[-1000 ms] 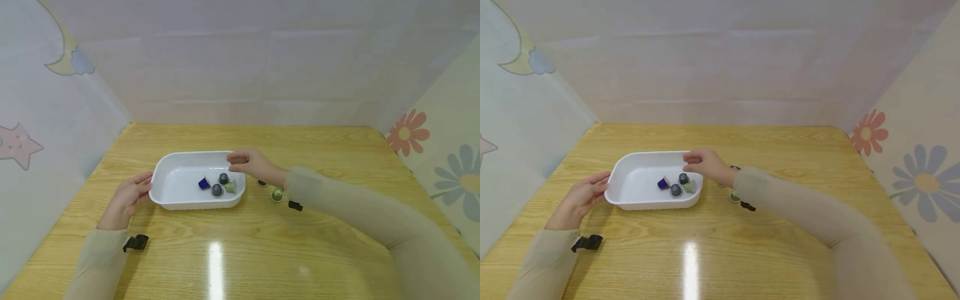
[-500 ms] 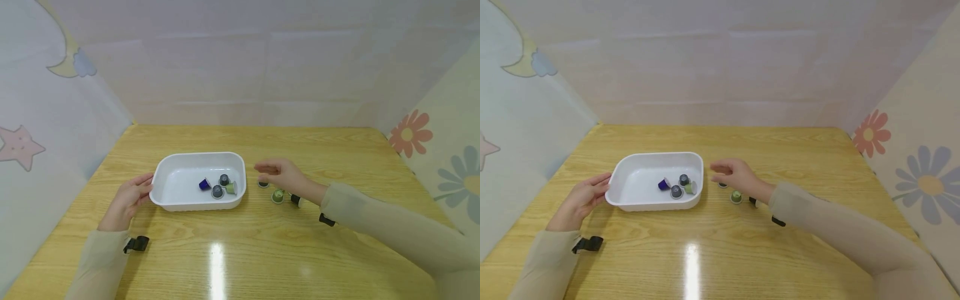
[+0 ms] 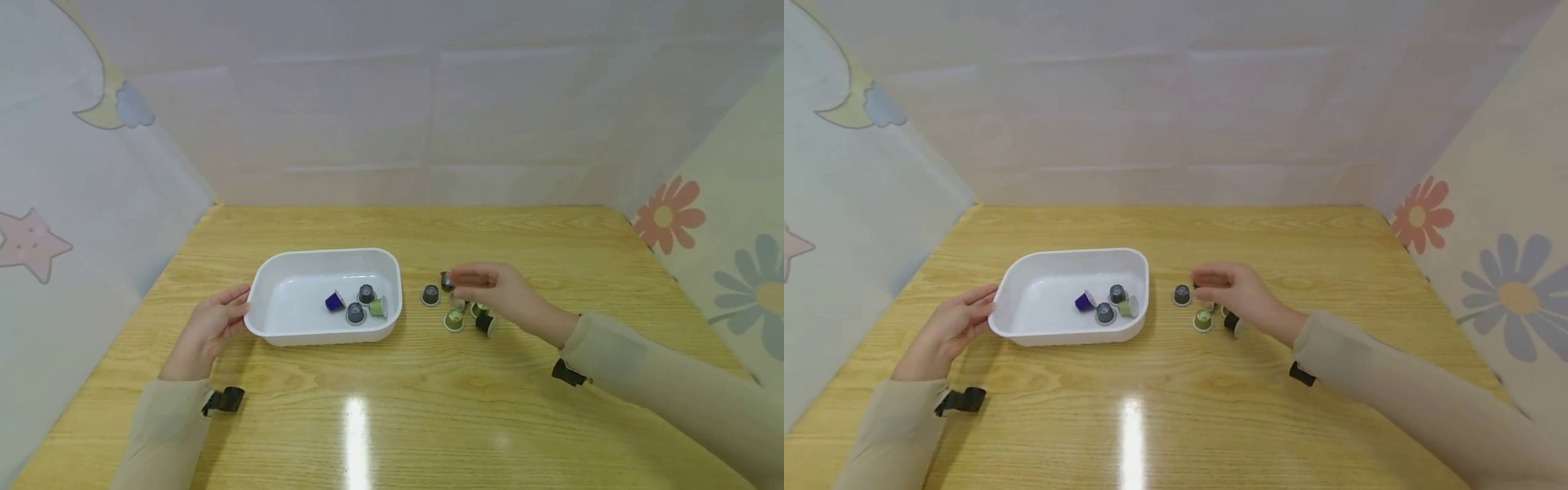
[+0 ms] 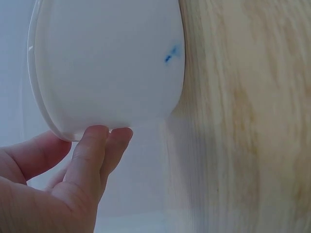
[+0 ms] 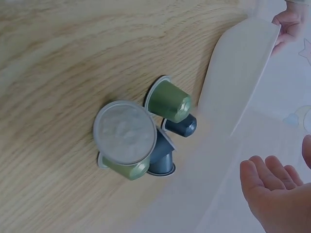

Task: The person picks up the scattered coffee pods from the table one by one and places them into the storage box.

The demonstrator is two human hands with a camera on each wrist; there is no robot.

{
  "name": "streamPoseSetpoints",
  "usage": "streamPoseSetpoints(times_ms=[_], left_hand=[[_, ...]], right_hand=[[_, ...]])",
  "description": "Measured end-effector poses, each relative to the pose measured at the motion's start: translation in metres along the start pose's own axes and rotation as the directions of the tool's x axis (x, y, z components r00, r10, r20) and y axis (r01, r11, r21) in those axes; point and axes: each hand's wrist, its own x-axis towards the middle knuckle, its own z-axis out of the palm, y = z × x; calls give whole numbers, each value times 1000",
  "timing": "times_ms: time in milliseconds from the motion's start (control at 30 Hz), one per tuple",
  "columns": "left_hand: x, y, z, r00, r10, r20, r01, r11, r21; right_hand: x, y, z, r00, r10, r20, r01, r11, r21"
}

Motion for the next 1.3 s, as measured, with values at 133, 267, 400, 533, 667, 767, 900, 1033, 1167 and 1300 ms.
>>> streamPoseSetpoints(times_ms=[133,267,400,533,667,767,900,1033,1167,1300], left_hand=[[0,0,0,1000,0,0,0,1000,-1],[0,-1,0,1000,5,3,-5,1000,-2],[0,0,0,1000,4,3,-4,1000,6],[0,-1,0,1000,-6,-3,6,1000,14],[0,-1,0,1000,-10,-8,10,1000,5],[1,-2,0,1000,-6,-11,6,1000,-1],[2,-2,0,1000,1,-16,-1,1000,-10],[2,-2,-1,1000,0,-23,-1,999,-33],[3,-2,-1,1000,0,-26,-1,999,-52],[2,-2,-1,1000,-1,-25,0,999,-45]], right_hand=[[-7,2,-5,1000,15,-27,-16,1000,-27],[-13,3,-8,999,20,-51,-22,998,-52],[-18,6,-9,997,20,-77,-25,997,-66],[-21,9,-10,996,21,-92,-27,997,-66],[-26,15,-9,995,8,-101,-18,994,-104],[-31,19,-7,993,-13,-119,-4,989,-147],[-37,26,-2,989,-36,-146,10,984,-179],[-41,32,3,986,-25,-167,-10,979,-206],[-44,36,7,980,16,-200,-73,957,-281],[-45,41,9,975,57,-214,-125,940,-317]])
